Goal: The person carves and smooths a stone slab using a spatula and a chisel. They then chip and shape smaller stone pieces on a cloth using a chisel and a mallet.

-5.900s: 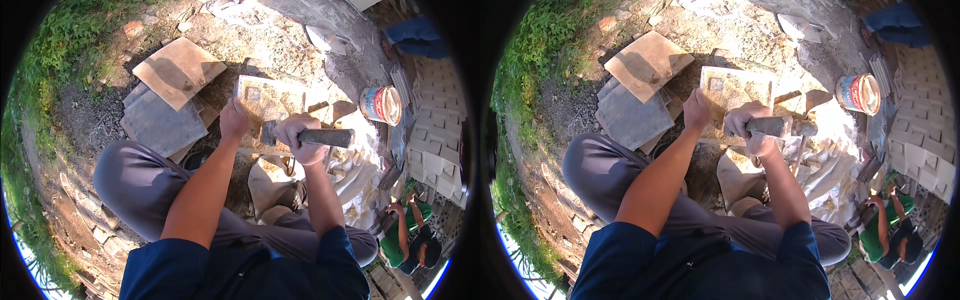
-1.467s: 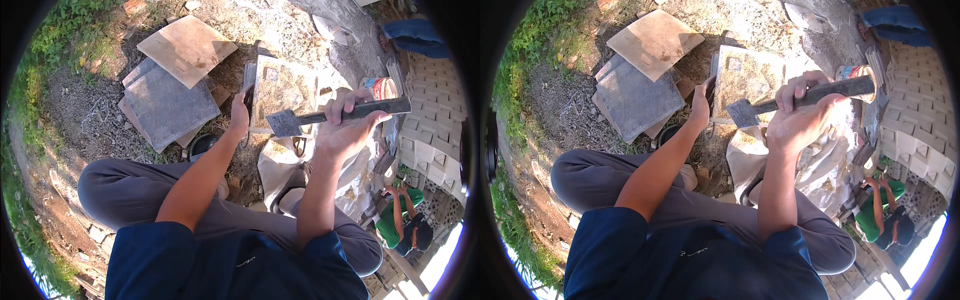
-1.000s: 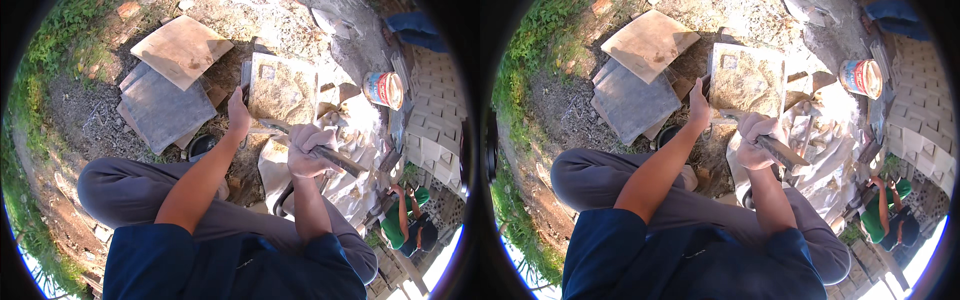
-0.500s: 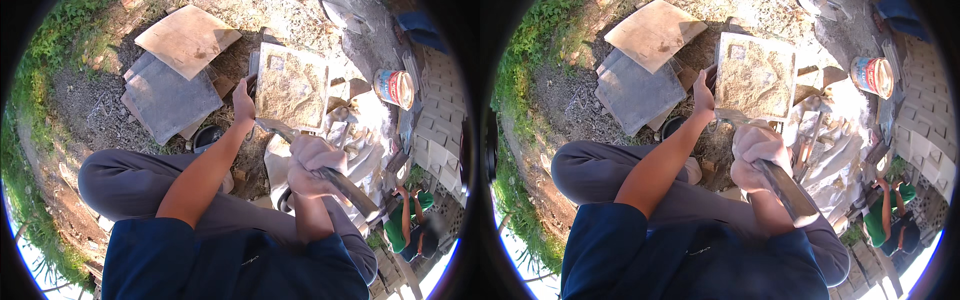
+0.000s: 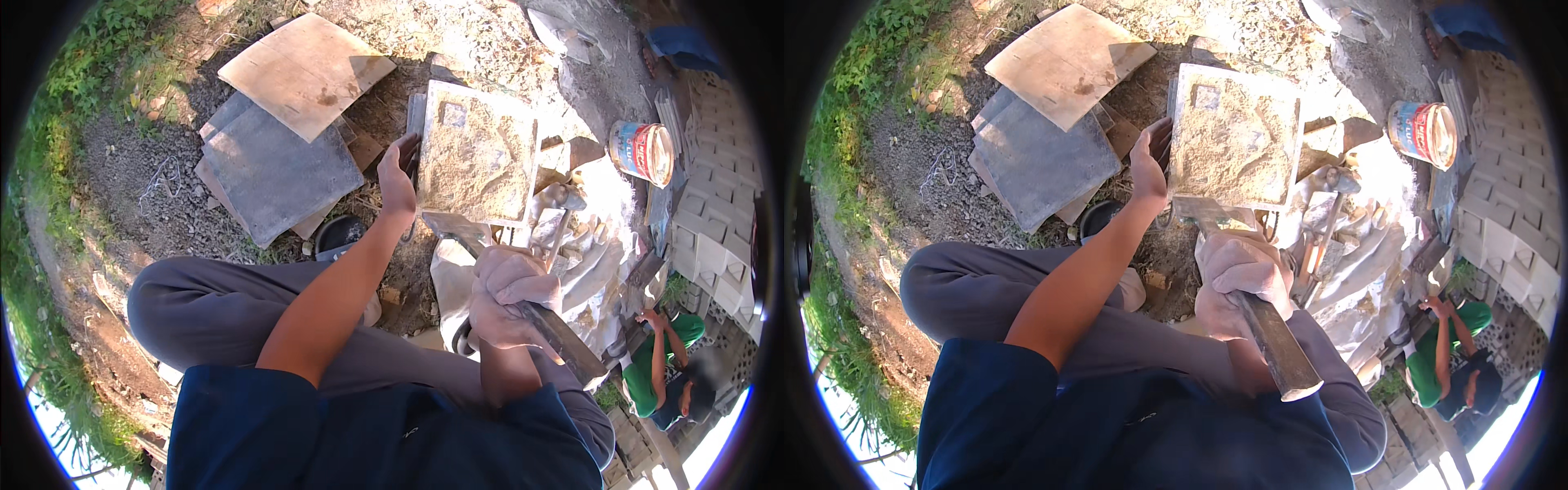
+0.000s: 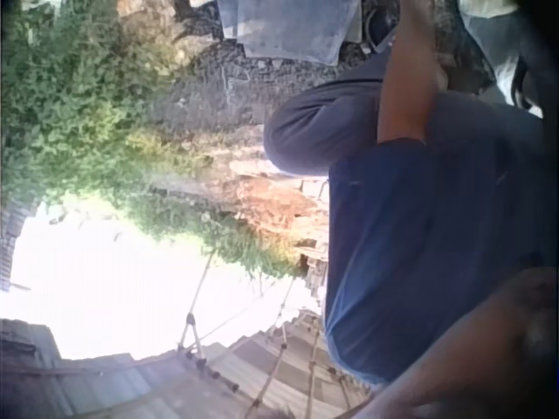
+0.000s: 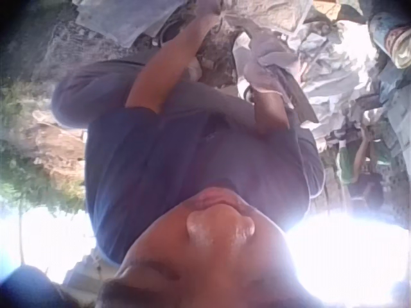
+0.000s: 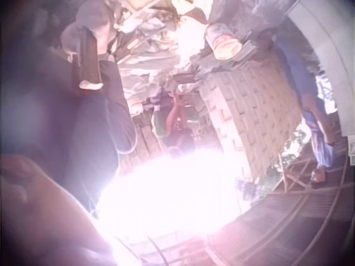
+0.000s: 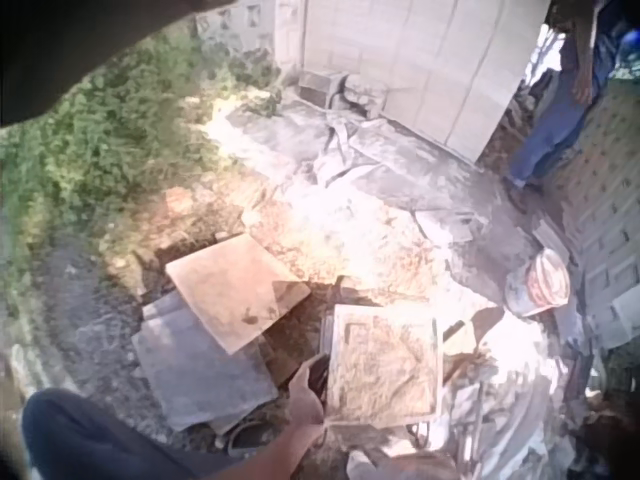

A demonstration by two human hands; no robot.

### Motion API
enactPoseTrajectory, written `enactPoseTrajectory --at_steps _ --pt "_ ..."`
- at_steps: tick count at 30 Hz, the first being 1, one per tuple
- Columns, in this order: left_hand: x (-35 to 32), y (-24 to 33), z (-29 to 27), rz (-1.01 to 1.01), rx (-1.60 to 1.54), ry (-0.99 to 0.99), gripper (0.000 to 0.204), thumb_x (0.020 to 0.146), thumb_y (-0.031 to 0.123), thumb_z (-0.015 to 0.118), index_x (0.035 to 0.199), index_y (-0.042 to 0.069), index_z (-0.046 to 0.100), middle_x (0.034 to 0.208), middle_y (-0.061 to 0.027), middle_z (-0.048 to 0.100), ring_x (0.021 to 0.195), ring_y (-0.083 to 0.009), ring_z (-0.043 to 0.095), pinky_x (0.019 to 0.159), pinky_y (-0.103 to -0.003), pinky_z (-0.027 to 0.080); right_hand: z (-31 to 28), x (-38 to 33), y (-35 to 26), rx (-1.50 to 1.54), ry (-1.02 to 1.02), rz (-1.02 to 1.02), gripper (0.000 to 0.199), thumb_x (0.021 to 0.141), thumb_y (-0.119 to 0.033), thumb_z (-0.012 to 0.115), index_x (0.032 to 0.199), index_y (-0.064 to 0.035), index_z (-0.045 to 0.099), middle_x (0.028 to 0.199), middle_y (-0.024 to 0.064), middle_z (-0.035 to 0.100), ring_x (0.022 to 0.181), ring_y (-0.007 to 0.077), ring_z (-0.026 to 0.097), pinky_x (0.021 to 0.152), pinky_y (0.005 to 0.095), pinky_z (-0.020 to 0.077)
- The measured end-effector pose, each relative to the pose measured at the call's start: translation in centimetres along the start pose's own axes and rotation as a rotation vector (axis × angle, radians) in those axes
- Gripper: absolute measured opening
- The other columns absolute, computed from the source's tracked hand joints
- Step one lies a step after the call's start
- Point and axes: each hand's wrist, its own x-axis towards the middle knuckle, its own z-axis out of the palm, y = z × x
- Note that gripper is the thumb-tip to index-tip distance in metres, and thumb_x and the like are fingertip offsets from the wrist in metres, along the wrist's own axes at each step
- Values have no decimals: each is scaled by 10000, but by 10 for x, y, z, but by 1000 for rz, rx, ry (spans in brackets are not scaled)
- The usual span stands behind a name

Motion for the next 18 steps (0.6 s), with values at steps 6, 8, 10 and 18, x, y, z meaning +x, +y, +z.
enactPoseTrajectory --at_steps 6,8,10,18 --pt "2 5 8 -73 -6 40 488 1037 270 285 1269 -71 546 1249 -167 610 1151 -229 582 1021 -341 428 -20 2 28 173 10 68 750 813 -831 382 797 -82 422 542 -1 326 433 112 242 430 302 238" --pt "5 11 4 -27 85 -36 403 994 182 363 1236 -55 582 1184 -160 639 1089 -201 608 966 -312 454 -21 10 27 194 -31 147 737 836 -814 383 787 -81 433 559 7 351 473 120 285 454 303 271" --pt "4 25 -4 2 305 -74 380 955 129 397 1238 -32 592 1176 -160 645 1067 -198 614 946 -310 462 -20 21 14 153 -47 251 728 852 -802 378 782 -80 438 571 12 364 497 126 307 472 299 287" --pt "-54 130 29 485 1467 -704 572 817 55 600 1375 161 539 1389 -155 539 1273 -337 508 1064 -399 408 -27 87 -46 172 -153 321 567 1025 -537 353 716 -67 425 558 -2 340 501 133 304 494 302 272"
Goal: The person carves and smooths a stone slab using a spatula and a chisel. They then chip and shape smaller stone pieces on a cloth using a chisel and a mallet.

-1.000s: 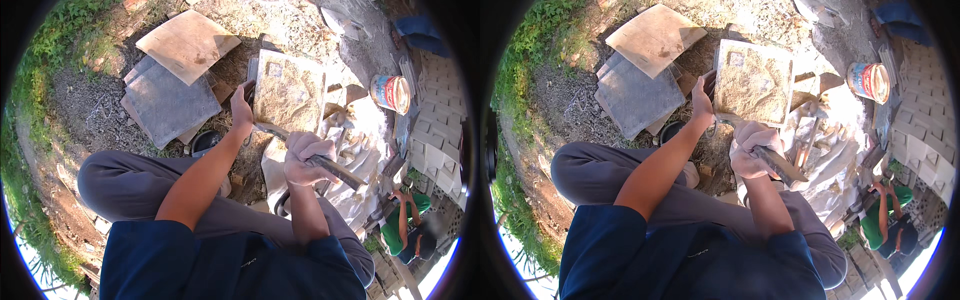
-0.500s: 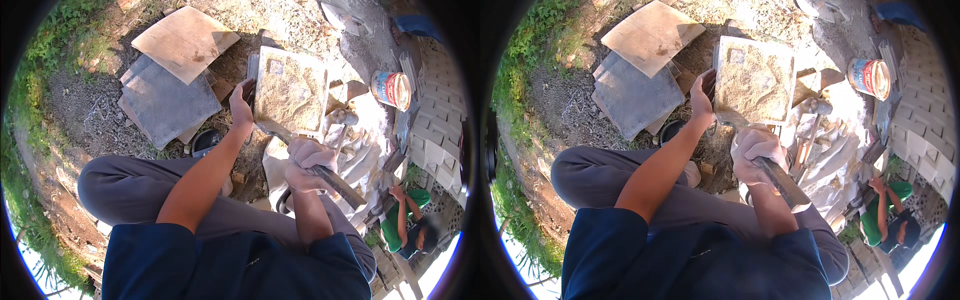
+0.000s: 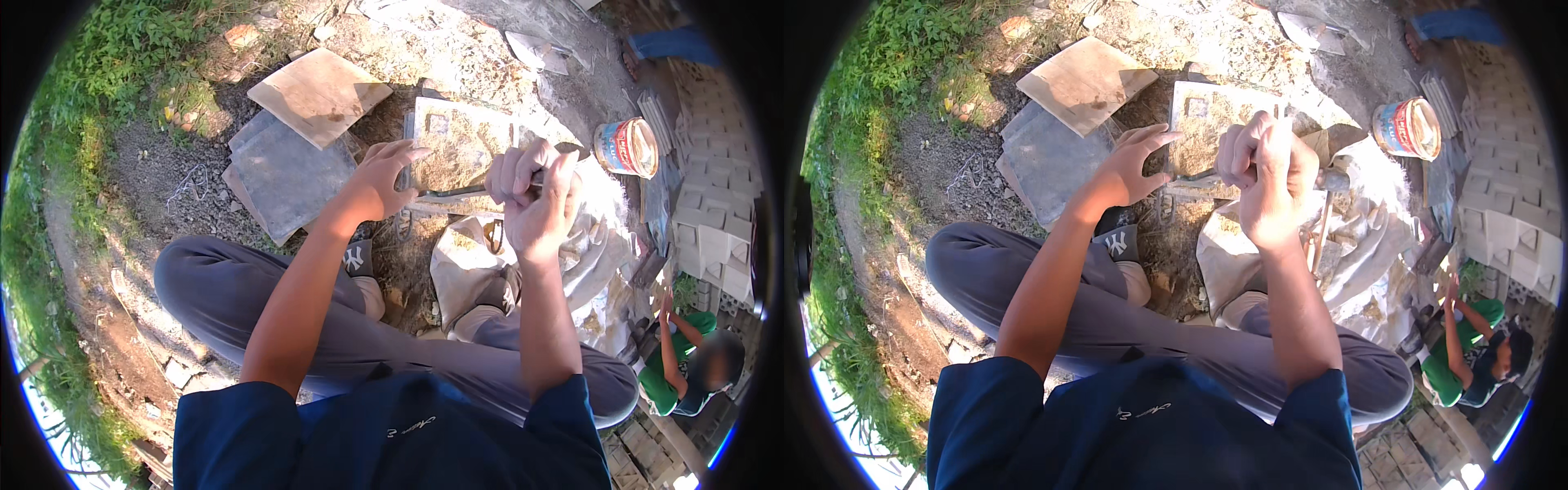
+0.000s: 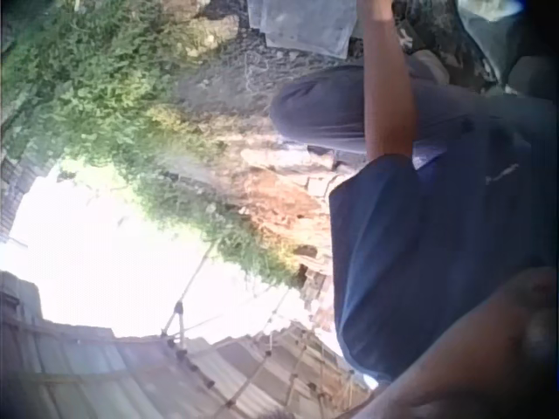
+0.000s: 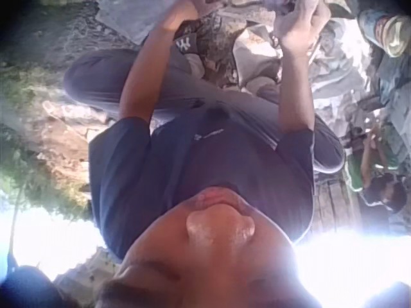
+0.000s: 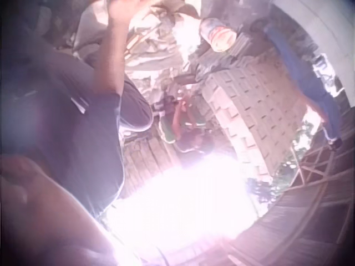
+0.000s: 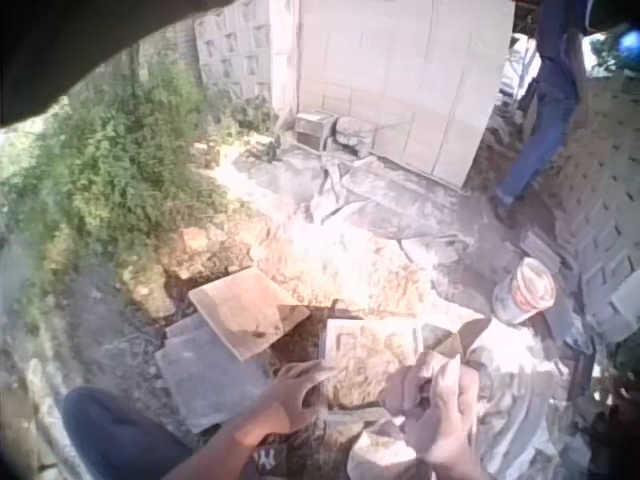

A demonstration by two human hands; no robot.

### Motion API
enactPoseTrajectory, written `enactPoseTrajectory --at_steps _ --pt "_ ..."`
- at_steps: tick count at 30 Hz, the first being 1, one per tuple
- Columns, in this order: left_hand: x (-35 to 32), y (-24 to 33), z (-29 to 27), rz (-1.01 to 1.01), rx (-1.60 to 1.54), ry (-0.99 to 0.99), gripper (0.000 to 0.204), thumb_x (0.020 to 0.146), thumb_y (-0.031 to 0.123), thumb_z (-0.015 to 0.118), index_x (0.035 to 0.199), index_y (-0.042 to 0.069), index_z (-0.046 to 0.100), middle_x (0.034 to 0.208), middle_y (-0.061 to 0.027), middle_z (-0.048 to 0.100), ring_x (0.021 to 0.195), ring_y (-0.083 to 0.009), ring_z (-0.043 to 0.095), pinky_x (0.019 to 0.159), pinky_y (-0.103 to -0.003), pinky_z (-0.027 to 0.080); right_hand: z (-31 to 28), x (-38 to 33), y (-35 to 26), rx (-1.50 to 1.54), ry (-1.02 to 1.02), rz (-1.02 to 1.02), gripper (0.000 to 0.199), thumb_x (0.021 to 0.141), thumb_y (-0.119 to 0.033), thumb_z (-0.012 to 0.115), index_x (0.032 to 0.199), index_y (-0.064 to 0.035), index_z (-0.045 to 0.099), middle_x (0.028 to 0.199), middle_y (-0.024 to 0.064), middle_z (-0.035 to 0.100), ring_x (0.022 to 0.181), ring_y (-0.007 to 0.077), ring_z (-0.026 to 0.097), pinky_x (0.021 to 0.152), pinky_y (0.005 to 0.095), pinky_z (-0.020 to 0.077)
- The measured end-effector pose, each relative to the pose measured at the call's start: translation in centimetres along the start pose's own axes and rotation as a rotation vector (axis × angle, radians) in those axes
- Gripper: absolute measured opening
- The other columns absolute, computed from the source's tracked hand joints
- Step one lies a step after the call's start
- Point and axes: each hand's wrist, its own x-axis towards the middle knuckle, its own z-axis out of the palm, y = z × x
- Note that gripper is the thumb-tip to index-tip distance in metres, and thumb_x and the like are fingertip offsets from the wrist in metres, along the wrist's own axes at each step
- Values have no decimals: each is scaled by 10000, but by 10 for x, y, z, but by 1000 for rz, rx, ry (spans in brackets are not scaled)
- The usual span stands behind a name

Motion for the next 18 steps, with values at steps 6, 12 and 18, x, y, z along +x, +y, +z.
enactPoseTrajectory --at_steps 6,12,18 --pt "4 34 27 19 219 -144 396 852 411 671 997 49 742 902 -185 704 874 -355 667 810 -434 517 13 -8 -1 31 62 -58 471 1069 -230 385 637 -42 373 518 13 337 448 120 274 446 303 228" --pt "10 43 23 14 195 -189 409 852 407 680 966 19 744 856 -221 692 828 -385 666 777 -428 528 18 -18 -8 -101 -1 -125 317 1018 -107 484 722 1 513 568 17 439 502 97 389 474 280 306" --pt "1 39 28 98 151 -85 411 861 409 681 997 26 740 871 -237 686 851 -391 665 793 -428 524 20 -22 -17 -187 -62 -196 214 971 -83 573 794 27 620 595 24 531 538 83 465 496 270 382"
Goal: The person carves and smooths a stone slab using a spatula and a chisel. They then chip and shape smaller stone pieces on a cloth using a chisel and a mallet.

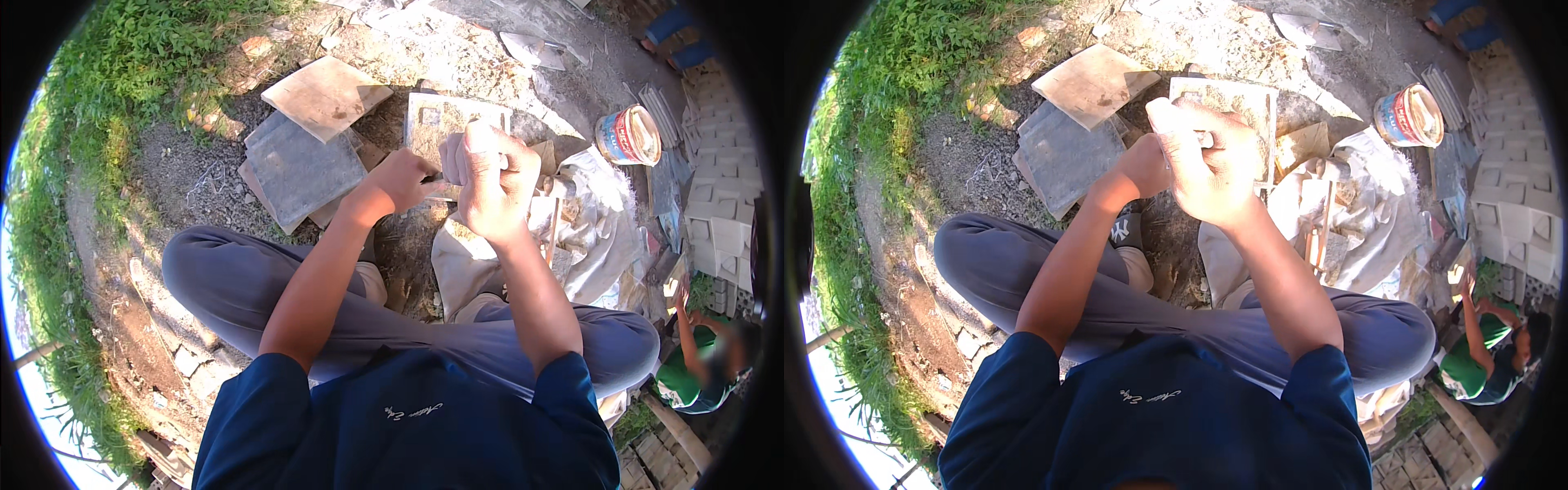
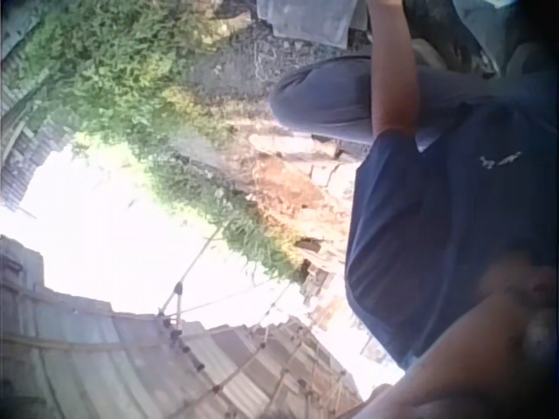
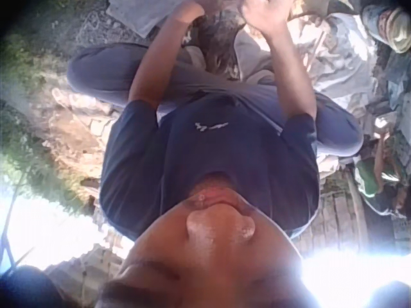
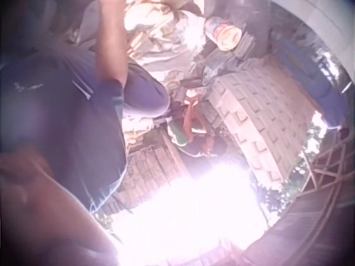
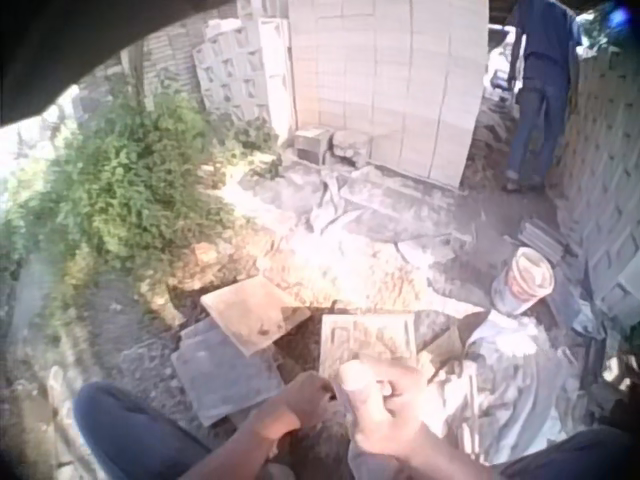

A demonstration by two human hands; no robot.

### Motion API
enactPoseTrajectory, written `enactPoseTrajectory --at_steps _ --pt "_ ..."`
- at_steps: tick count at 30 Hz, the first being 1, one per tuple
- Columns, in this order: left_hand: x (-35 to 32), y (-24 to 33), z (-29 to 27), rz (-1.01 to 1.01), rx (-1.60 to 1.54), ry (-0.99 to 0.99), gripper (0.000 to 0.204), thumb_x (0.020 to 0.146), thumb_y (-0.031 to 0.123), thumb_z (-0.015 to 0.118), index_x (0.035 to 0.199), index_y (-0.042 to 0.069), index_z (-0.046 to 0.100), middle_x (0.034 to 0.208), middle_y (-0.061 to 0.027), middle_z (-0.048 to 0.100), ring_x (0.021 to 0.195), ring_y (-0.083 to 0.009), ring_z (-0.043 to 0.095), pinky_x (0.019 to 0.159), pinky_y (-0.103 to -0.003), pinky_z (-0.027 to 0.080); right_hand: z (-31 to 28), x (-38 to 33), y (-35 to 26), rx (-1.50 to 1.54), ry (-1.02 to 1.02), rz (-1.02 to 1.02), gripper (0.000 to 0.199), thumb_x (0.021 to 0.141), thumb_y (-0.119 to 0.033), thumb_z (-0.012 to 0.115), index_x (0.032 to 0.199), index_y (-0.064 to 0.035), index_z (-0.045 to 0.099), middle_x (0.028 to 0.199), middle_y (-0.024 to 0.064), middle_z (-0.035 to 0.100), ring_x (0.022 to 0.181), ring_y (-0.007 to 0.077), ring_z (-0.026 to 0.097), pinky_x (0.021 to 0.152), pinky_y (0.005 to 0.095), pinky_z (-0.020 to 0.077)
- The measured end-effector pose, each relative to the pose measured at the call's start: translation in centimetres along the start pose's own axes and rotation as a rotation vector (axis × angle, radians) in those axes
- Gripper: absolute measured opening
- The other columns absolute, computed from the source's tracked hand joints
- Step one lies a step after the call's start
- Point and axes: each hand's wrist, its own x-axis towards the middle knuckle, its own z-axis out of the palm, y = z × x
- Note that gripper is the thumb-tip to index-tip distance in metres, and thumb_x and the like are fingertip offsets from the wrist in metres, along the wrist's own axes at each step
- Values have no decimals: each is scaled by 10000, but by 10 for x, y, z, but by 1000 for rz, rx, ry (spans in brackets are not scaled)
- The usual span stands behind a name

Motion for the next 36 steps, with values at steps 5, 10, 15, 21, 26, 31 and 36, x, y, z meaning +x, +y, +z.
enactPoseTrajectory --at_steps 5,10,15,21,26,31,36 --pt "5 12 -1 -232 -18 -191 431 885 410 659 1070 24 716 941 -270 676 918 -403 653 840 -438 508 -9 2 12 -16 98 192 346 994 -137 570 667 -28 539 545 -6 467 502 55 404 478 247 354" --pt "4 -6 8 -6 21 16 425 881 405 659 989 -2 723 885 -277 669 887 -417 651 815 -443 505 -4 0 2 -125 -73 16 346 1027 -143 493 709 -8 519 605 5 478 544 77 409 502 256 332" --pt "11 -22 26 35 -31 43 414 862 380 673 988 -10 725 870 -275 671 872 -412 658 806 -434 512 -7 -1 7 -117 -37 132 330 1026 -134 489 723 -12 537 604 3 484 545 72 409 506 248 329" --pt "13 -20 25 -16 -65 17 404 865 374 651 967 -10 726 891 -252 681 873 -423 653 829 -450 506 -2 4 14 -192 -59 -7 319 1011 -156 511 722 -23 491 629 21 479 567 88 411 513 258 346" --pt "7 -12 17 85 52 68 314 878 317 633 971 32 724 889 -241 681 868 -422 651 825 -476 508 -9 7 3 -133 -182 -48 297 1008 -194 504 773 -15 480 636 27 459 580 109 429 550 262 378" --pt "8 -22 27 28 141 1 397 888 384 640 992 8 715 889 -251 680 917 -422 645 863 -477 500 -14 12 23 -97 -180 28 299 1034 -189 456 785 -25 469 711 33 460 618 114 424 578 265 383" --pt "10 -25 17 102 209 75 404 893 391 649 976 1 709 884 -249 679 923 -420 643 857 -485 495 -14 14 18 -198 -221 -63 70 930 -63 541 960 1 553 719 106 558 656 283 573 648 330 479"
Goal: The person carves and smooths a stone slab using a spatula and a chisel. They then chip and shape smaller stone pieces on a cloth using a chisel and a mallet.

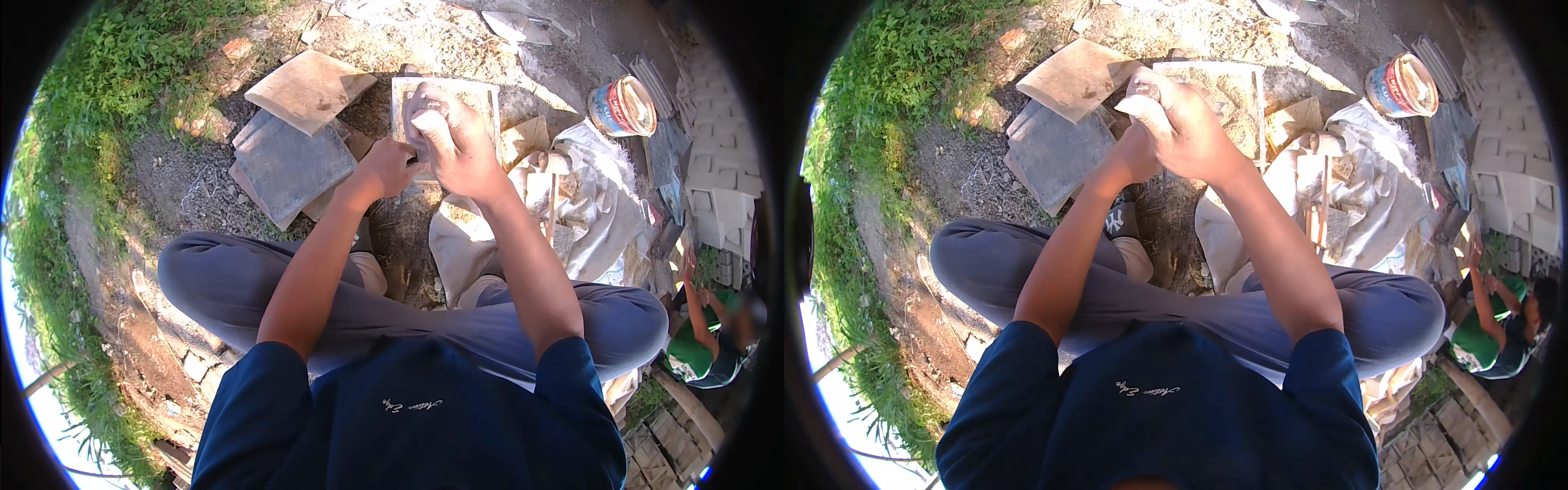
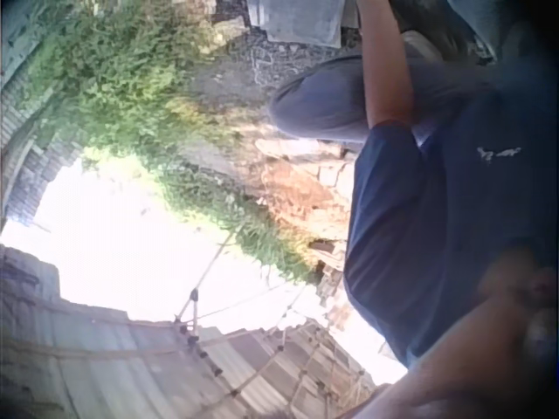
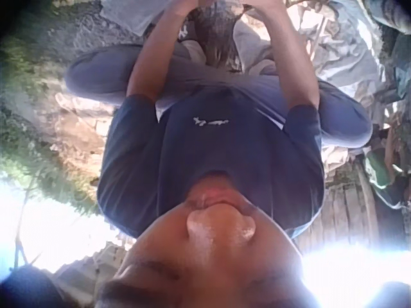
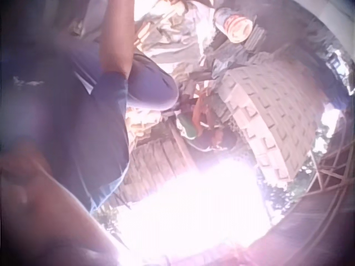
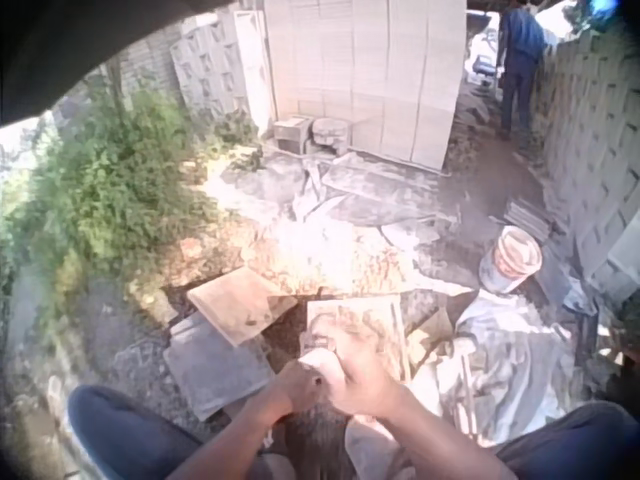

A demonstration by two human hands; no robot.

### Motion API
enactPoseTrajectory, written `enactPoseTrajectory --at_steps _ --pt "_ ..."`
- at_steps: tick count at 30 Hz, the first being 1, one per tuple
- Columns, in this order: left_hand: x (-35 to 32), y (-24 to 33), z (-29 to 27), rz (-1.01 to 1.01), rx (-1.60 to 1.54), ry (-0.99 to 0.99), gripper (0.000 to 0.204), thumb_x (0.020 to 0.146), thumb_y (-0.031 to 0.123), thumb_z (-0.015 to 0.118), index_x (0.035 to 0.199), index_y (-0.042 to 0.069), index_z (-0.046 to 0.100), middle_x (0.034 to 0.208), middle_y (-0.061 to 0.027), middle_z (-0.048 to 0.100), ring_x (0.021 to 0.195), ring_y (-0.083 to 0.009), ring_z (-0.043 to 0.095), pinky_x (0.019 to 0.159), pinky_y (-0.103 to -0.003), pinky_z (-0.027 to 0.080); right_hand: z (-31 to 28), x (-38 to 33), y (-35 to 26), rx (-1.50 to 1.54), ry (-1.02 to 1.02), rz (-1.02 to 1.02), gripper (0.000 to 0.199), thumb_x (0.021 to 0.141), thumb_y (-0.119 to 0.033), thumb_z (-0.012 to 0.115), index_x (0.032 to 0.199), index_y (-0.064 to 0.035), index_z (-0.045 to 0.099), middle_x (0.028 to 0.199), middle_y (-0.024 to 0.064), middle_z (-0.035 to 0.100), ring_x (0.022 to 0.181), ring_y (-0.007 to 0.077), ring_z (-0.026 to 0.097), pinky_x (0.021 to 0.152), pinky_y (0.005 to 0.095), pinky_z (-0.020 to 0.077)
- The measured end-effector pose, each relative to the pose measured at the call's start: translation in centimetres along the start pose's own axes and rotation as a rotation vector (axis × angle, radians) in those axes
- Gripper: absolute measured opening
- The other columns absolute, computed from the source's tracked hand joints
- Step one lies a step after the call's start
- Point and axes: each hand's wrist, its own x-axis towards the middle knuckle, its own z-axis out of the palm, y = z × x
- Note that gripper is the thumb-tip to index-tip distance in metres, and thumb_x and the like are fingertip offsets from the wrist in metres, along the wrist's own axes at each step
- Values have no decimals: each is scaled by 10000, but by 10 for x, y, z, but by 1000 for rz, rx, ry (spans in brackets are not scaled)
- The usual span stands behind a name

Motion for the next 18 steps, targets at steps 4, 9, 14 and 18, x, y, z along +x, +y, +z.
enactPoseTrajectory --at_steps 4,9,14,18 --pt "3 30 -17 -128 -111 -106 397 880 369 679 959 -19 701 864 -271 662 889 -421 644 816 -479 501 -10 -6 3 -3 1 95 90 947 -87 523 967 -6 558 743 119 580 674 285 591 654 334 483" --pt "-2 36 -24 -235 -56 -117 399 883 372 676 901 -26 701 809 -278 650 839 -428 648 772 -484 508 -4 -12 22 79 1 111 96 961 -85 505 961 -12 567 770 103 564 682 244 587 643 339 476" --pt "1 41 -33 -74 -58 -64 347 887 328 677 904 -18 697 796 -266 651 818 -429 646 754 -487 504 -12 -8 -1 42 -41 15 83 963 -71 504 918 -18 550 767 88 526 661 211 535 636 325 460" --pt "2 38 -26 -127 -73 -93 352 886 335 682 910 -15 705 759 -255 644 776 -425 646 725 -488 502 -7 -12 27 160 22 197 163 1009 -130 491 898 -21 540 725 46 521 639 150 509 609 303 447"
